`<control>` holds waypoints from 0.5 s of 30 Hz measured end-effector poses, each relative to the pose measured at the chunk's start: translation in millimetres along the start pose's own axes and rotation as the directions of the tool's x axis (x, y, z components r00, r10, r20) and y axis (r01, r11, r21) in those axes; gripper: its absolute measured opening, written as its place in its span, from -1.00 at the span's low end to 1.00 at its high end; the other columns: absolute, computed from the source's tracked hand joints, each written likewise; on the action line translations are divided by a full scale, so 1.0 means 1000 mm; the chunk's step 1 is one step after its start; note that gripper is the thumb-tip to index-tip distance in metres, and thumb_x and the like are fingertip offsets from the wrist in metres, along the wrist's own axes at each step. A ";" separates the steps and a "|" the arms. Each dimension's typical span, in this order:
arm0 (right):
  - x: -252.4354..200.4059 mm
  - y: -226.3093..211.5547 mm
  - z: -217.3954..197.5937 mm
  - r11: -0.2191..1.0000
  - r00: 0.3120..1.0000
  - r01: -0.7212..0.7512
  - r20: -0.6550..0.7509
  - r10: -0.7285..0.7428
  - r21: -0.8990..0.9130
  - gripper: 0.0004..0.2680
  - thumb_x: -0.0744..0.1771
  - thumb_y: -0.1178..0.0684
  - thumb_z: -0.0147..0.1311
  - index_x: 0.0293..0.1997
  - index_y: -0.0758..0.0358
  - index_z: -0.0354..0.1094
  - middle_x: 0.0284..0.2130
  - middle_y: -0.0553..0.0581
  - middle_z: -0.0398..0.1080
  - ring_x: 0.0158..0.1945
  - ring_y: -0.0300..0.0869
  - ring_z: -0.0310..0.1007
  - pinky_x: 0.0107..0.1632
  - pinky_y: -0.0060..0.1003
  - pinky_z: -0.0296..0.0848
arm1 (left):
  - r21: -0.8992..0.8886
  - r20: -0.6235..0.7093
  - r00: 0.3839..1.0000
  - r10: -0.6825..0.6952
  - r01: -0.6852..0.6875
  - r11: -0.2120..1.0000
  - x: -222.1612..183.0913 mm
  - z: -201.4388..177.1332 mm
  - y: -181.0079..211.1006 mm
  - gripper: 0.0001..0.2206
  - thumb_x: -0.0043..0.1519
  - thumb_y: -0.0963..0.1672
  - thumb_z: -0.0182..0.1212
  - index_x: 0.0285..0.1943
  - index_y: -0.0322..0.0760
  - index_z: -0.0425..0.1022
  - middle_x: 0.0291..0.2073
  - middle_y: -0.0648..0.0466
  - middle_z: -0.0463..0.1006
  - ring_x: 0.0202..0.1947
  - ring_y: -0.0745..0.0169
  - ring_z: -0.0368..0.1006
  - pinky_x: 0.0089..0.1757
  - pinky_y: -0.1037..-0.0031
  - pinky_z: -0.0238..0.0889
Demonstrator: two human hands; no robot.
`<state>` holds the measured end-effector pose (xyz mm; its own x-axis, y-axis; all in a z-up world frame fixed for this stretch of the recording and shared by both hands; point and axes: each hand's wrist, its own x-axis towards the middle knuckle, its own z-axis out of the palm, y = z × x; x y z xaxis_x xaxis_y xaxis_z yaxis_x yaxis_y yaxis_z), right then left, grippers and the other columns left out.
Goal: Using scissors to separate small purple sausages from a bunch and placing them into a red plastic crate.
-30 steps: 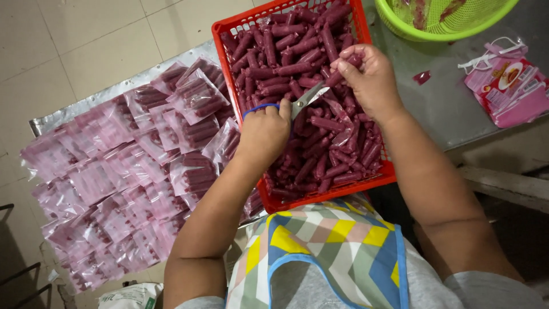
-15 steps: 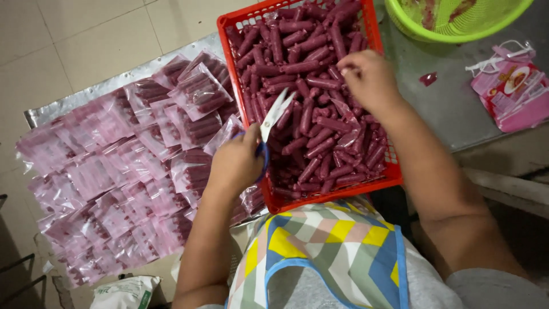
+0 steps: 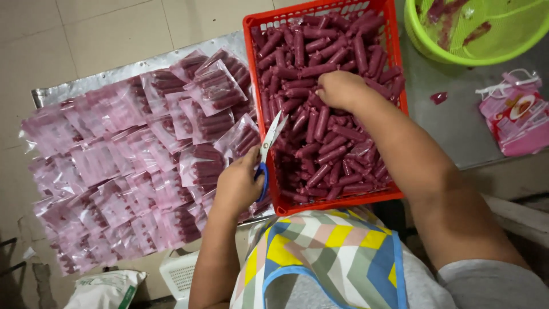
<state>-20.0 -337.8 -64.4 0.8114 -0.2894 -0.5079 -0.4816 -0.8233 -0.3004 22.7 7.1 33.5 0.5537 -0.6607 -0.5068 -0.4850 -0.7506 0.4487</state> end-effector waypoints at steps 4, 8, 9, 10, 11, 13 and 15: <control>-0.049 -0.026 -0.032 1.000 0.997 0.015 -0.076 -0.013 0.027 -0.75 0.38 -0.09 -0.01 -0.04 0.23 0.54 -0.20 0.39 0.55 -0.01 0.27 0.53 0.00 0.16 0.48 | 0.008 -0.006 0.999 0.041 -0.041 0.999 0.007 0.002 -0.005 -0.38 0.17 -0.03 0.19 0.48 -0.10 0.21 0.00 -0.17 0.58 0.05 -0.28 0.50 0.01 0.02 0.38; -0.097 -0.013 -0.039 0.971 0.972 0.185 -0.177 -0.157 0.151 -0.75 0.40 -0.04 -0.01 -0.07 0.39 0.48 -0.17 0.52 0.47 0.05 0.36 0.44 0.11 0.20 0.38 | 0.001 -0.010 0.996 0.094 -0.094 0.996 0.014 -0.009 0.002 -0.39 0.16 -0.04 0.18 0.46 -0.10 0.23 0.03 -0.16 0.58 0.06 -0.30 0.50 0.01 0.00 0.37; -0.112 -0.005 -0.037 0.972 0.971 0.183 -0.181 -0.156 0.147 -0.75 0.40 -0.04 -0.01 -0.07 0.39 0.48 -0.17 0.52 0.47 0.05 0.36 0.44 0.11 0.20 0.38 | 0.000 -0.013 0.995 0.099 -0.099 0.995 0.017 -0.010 0.002 -0.39 0.16 -0.04 0.18 0.46 -0.10 0.23 0.03 -0.16 0.58 0.06 -0.30 0.50 0.01 0.00 0.37; -0.126 0.002 -0.035 0.947 0.955 0.239 -0.228 -0.189 0.216 -0.74 0.40 -0.03 0.00 -0.06 0.42 0.47 -0.16 0.51 0.46 0.05 0.35 0.44 0.13 0.17 0.37 | -0.007 -0.016 0.993 0.116 -0.116 0.993 0.021 -0.011 0.003 -0.40 0.16 -0.04 0.18 0.46 -0.11 0.24 0.02 -0.18 0.58 0.06 -0.31 0.50 0.02 0.00 0.37; -0.141 0.010 -0.032 0.912 0.936 0.295 -0.276 -0.217 0.284 -0.74 0.41 -0.02 0.00 -0.05 0.45 0.46 -0.14 0.50 0.46 0.06 0.34 0.44 0.16 0.14 0.36 | -0.012 -0.018 0.991 0.132 -0.132 0.991 0.023 -0.012 0.003 -0.41 0.17 -0.04 0.19 0.45 -0.12 0.25 0.01 -0.19 0.58 0.07 -0.31 0.49 0.03 0.00 0.37; -0.171 0.008 -0.037 0.871 0.916 0.331 -0.344 -0.205 0.362 -0.76 0.40 0.03 0.04 -0.05 0.52 0.43 -0.08 0.51 0.42 0.12 0.34 0.41 0.21 0.13 0.32 | -0.021 -0.030 0.989 0.143 -0.144 0.989 0.025 -0.017 0.010 -0.40 0.17 -0.04 0.18 0.46 -0.10 0.24 0.01 -0.20 0.58 0.07 -0.31 0.49 0.03 -0.01 0.36; -0.200 0.010 -0.044 0.821 0.895 0.367 -0.406 -0.184 0.437 -0.77 0.40 0.09 0.08 -0.05 0.59 0.41 -0.02 0.52 0.39 0.18 0.34 0.37 0.26 0.12 0.28 | -0.032 -0.039 0.988 0.152 -0.153 0.988 0.027 -0.021 0.017 -0.40 0.18 -0.05 0.17 0.48 -0.09 0.23 0.01 -0.21 0.58 0.07 -0.32 0.49 0.03 -0.03 0.36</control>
<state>-172.6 -309.9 70.0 0.9495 -0.3055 -0.0712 -0.2420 -0.5691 -0.7859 43.4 -23.2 43.0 0.4998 -0.7665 -0.4033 -0.5425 -0.6400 0.5441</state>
